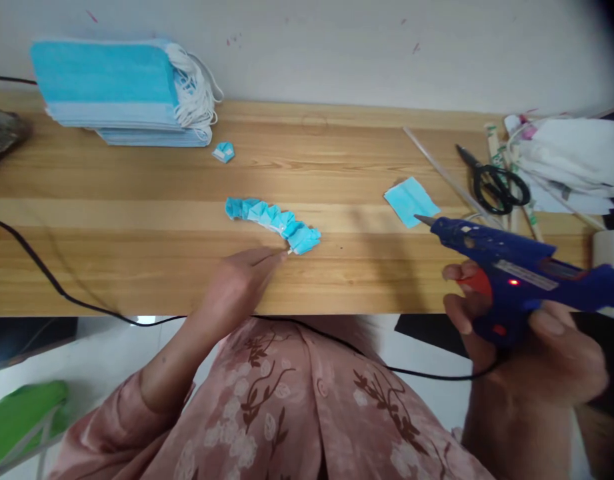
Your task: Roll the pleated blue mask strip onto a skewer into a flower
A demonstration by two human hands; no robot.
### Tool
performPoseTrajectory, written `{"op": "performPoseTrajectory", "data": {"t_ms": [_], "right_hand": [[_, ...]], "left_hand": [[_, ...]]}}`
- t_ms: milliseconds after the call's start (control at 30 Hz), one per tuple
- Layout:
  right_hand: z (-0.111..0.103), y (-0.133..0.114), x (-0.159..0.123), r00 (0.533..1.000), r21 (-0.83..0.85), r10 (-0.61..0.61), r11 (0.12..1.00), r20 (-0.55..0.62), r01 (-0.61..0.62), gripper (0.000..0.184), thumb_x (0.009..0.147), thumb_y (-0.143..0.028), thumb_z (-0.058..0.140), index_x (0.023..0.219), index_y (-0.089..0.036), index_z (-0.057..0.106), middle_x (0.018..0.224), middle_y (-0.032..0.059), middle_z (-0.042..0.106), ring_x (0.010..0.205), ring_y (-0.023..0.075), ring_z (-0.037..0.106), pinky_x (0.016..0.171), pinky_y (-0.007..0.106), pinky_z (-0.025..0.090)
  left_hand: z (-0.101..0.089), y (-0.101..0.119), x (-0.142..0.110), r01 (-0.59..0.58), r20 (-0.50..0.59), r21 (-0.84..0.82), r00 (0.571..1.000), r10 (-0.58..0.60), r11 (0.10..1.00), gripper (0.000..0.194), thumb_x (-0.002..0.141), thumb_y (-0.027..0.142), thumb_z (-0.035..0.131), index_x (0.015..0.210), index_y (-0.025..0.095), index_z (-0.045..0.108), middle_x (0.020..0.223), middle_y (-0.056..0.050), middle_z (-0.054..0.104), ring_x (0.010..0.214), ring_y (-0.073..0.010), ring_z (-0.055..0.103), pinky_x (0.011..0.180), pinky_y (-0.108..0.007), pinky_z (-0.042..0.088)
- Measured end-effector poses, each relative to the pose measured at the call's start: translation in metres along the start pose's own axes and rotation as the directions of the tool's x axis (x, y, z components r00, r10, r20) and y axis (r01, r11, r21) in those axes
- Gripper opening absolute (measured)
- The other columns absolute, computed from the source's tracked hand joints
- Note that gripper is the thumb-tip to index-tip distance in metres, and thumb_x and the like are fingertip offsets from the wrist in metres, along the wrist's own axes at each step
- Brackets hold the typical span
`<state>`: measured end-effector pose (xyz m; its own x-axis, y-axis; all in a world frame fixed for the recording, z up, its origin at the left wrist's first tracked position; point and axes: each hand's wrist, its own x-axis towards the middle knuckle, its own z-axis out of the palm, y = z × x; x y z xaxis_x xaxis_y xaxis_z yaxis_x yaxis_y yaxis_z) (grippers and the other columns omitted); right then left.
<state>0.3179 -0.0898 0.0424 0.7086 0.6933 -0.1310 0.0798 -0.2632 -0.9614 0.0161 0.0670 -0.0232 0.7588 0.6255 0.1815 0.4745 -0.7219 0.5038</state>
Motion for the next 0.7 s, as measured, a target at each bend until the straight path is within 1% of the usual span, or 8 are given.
{"op": "performPoseTrajectory", "data": {"t_ms": [100,233,333,400,467,533,600,700], "right_hand": [[0.025,-0.006,0.007,0.958,0.056,0.052,0.996,0.280,-0.070,0.079,0.067,-0.063,0.082,0.138,-0.035,0.068,0.094,0.0160,0.070,0.078,0.0327,0.067,0.037,0.032,0.032],[0.061,-0.010,0.016,0.866,0.105,0.007,0.992,0.500,-0.069,0.071,0.078,-0.050,0.082,0.145,-0.037,0.062,0.091,0.0061,0.070,0.075,0.0238,0.067,0.054,0.035,0.052],[0.076,-0.021,0.020,0.829,0.249,-0.041,0.961,0.558,-0.120,0.080,0.072,-0.064,0.082,0.145,-0.039,0.060,0.081,0.0024,0.067,0.065,0.0207,0.062,0.045,0.031,0.051],[0.081,-0.029,0.021,0.791,0.327,-0.062,0.928,0.608,-0.178,0.073,0.065,-0.075,0.080,0.128,-0.040,0.068,0.072,-0.0002,0.060,0.052,0.0163,0.048,0.029,0.023,0.036],[0.084,-0.034,0.019,0.765,0.364,-0.089,0.910,0.638,-0.198,0.055,0.064,-0.071,0.082,0.106,-0.036,0.073,0.070,-0.0009,0.053,0.048,0.0136,0.035,0.021,0.019,0.022],[0.085,-0.035,0.015,0.770,0.356,-0.097,0.918,0.630,-0.175,0.041,0.066,-0.057,0.088,0.095,-0.032,0.072,0.072,-0.0004,0.052,0.050,0.0129,0.033,0.021,0.018,0.018],[0.085,-0.033,0.010,0.800,0.313,-0.100,0.943,0.592,-0.114,0.040,0.069,-0.046,0.089,0.103,-0.032,0.073,0.075,-0.0001,0.055,0.053,0.0129,0.040,0.025,0.019,0.027],[0.081,-0.028,0.006,0.843,0.218,-0.159,0.975,0.514,0.051,0.067,0.078,-0.042,0.084,0.141,-0.039,0.061,0.087,0.0026,0.070,0.067,0.0198,0.063,0.049,0.031,0.054]], "left_hand": [[-0.003,0.004,0.002,0.012,0.031,-0.014,0.999,-0.012,1.000,0.036,0.112,0.028,0.036,0.130,0.020,0.066,0.108,-0.008,0.075,0.096,-0.0233,0.073,0.080,-0.033,0.057],[-0.011,0.009,0.007,0.020,0.125,0.006,0.992,-0.020,1.000,0.039,0.111,0.024,0.033,0.127,0.014,0.067,0.101,-0.010,0.073,0.089,-0.0239,0.070,0.077,-0.033,0.054],[-0.014,0.009,0.008,0.004,0.161,0.055,0.987,-0.013,0.998,0.043,0.111,0.024,0.028,0.129,0.013,0.065,0.095,-0.010,0.071,0.086,-0.0239,0.069,0.071,-0.032,0.051],[-0.013,0.008,0.008,0.007,0.157,0.062,0.988,-0.016,0.998,0.045,0.111,0.023,0.026,0.132,0.014,0.064,0.093,-0.010,0.071,0.085,-0.0236,0.068,0.069,-0.032,0.050],[-0.012,0.008,0.008,0.012,0.147,0.044,0.989,-0.018,0.999,0.047,0.110,0.022,0.024,0.132,0.013,0.064,0.092,-0.010,0.070,0.084,-0.0237,0.067,0.069,-0.033,0.050],[-0.012,0.008,0.008,0.014,0.144,0.023,0.989,-0.017,1.000,0.048,0.110,0.022,0.023,0.130,0.013,0.066,0.093,-0.011,0.071,0.084,-0.0242,0.067,0.069,-0.034,0.051],[-0.012,0.008,0.008,0.023,0.153,0.009,0.988,-0.024,1.000,0.048,0.110,0.021,0.023,0.130,0.013,0.066,0.095,-0.011,0.071,0.085,-0.0246,0.067,0.069,-0.034,0.051],[-0.012,0.007,0.009,0.037,0.163,-0.001,0.986,-0.036,0.999,0.047,0.109,0.021,0.025,0.131,0.014,0.066,0.096,-0.011,0.072,0.086,-0.0242,0.068,0.070,-0.033,0.051]]}}
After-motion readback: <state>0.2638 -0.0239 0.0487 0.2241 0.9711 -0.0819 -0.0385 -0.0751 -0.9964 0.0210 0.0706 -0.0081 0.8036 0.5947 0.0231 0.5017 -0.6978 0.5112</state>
